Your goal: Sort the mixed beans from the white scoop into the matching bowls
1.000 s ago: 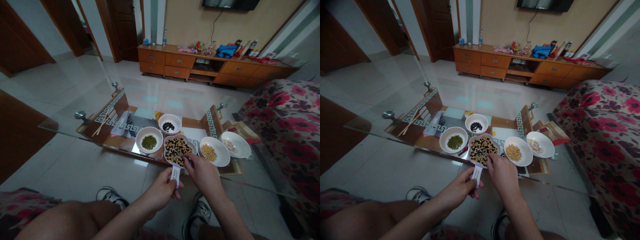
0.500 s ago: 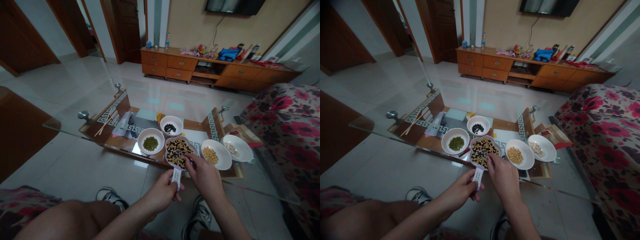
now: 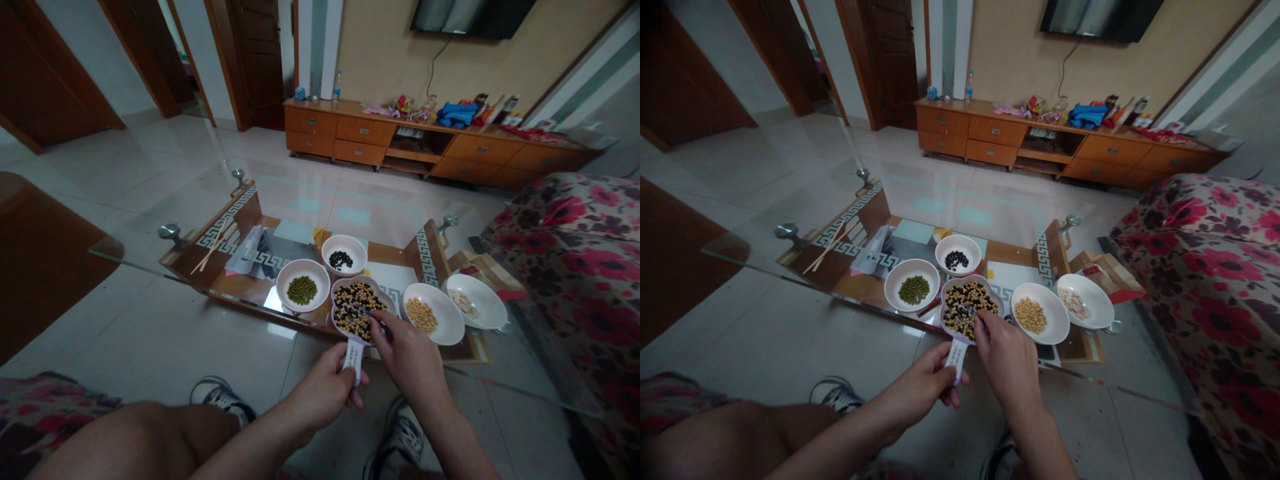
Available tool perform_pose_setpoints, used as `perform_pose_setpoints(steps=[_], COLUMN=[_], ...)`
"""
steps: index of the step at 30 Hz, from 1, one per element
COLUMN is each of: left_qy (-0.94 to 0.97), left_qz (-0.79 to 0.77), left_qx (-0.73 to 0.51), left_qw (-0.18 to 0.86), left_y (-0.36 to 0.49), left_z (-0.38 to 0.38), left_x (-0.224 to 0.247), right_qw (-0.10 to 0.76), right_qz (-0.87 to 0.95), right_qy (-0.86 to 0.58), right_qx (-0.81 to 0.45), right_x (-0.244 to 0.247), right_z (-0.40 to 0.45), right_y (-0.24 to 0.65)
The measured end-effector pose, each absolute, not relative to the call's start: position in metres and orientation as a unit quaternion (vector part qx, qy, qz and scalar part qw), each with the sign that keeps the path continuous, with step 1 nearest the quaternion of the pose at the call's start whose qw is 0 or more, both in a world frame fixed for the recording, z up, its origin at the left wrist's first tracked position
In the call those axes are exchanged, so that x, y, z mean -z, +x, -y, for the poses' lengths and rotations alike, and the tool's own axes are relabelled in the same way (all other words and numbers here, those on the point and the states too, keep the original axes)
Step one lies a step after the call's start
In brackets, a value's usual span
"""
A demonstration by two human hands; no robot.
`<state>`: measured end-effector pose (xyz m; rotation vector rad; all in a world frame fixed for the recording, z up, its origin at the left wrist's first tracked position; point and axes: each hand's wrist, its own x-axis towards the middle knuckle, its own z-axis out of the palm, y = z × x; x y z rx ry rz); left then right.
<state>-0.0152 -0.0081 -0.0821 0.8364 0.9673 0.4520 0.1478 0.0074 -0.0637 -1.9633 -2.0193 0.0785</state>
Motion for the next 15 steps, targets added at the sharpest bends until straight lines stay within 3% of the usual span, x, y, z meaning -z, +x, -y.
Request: perform_pose_setpoints(steps=[7,15], left_qy=[0.382,0.387], left_qz=[-0.446,-0.431], left_qx=[-0.211,-0.230], left_qw=[0.782,0.782], left_y=[-0.016,-0.016], left_z=[0.008,0.010], left_x=[0.080,0.083], right_qw=[0.171,0.263], right_qz=[0.698,0.715], right_qy=[-0.694,-0.645], right_qx=[-0.033,-0.063], right_x=[0.061,0.056], right_z=[-0.009,-0.023], right_y=[0.142,0.100])
